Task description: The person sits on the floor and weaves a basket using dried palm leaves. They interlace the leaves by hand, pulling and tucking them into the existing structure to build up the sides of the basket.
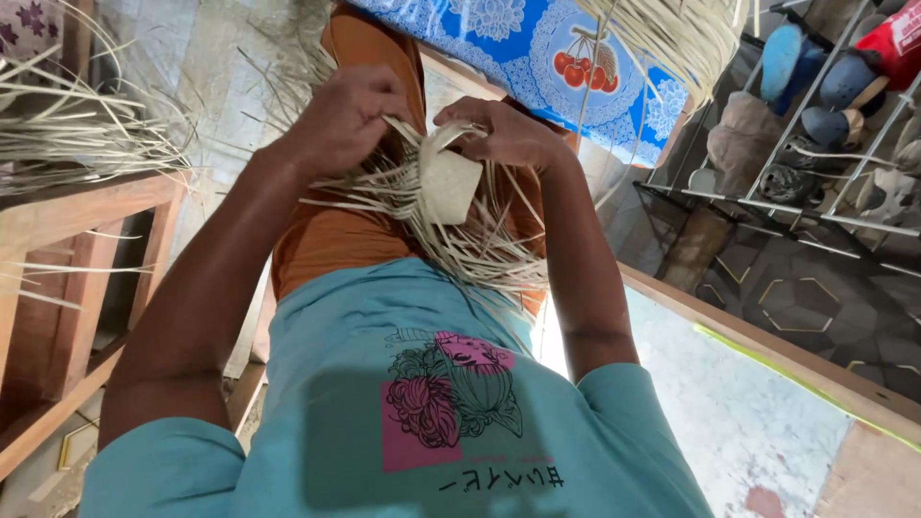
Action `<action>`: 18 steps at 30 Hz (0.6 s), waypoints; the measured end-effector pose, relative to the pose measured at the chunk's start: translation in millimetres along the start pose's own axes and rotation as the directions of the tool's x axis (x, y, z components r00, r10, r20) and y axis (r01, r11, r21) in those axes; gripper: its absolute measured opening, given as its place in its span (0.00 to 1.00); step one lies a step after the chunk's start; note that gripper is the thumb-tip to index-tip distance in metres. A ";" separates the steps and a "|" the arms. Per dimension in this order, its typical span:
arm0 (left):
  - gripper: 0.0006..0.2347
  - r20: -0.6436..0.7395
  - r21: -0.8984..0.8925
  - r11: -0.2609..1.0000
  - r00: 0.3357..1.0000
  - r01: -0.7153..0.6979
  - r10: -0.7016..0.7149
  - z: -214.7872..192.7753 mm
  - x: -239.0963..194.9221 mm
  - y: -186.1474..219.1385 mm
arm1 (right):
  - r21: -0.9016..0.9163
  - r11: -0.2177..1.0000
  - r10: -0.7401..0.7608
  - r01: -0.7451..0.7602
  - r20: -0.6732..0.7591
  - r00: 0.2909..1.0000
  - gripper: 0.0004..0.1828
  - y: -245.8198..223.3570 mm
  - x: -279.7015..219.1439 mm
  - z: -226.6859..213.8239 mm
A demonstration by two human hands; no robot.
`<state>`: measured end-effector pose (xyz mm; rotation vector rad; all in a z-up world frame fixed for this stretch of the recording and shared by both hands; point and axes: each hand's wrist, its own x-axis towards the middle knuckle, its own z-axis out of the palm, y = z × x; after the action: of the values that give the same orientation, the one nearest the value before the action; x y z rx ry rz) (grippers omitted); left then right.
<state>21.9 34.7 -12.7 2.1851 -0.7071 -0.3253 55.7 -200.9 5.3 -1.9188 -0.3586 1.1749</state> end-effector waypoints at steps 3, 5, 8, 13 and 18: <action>0.15 -0.163 -0.359 0.931 0.987 -0.065 0.006 -9.6 -8.4 4.7 | 0.141 0.958 -0.273 0.249 0.184 0.944 0.24 15.3 0.6 7.9; 0.14 -0.222 -0.465 0.866 0.971 -0.181 0.084 -16.3 -13.2 0.6 | 0.402 0.888 -0.360 0.222 0.310 0.880 0.51 14.5 -3.7 17.5; 0.13 -0.223 -0.382 0.901 0.967 -0.204 0.124 -19.6 -22.5 5.8 | 0.314 0.949 -0.103 -0.031 0.401 0.910 0.53 8.5 -15.1 48.3; 0.13 -0.065 -0.448 0.880 0.987 -0.160 0.147 -25.5 -30.5 17.1 | 0.387 0.921 0.035 -0.051 0.047 0.998 0.48 19.5 -28.5 83.0; 0.27 0.154 -0.362 0.928 0.976 -0.087 0.151 -15.4 -27.6 31.7 | -0.095 0.952 -0.280 0.289 -0.649 0.707 0.14 22.8 -63.4 70.8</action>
<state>-5.7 43.7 21.4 1.7773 -0.8085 -0.5475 -40.4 -217.7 10.6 -2.0335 -0.2411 0.2440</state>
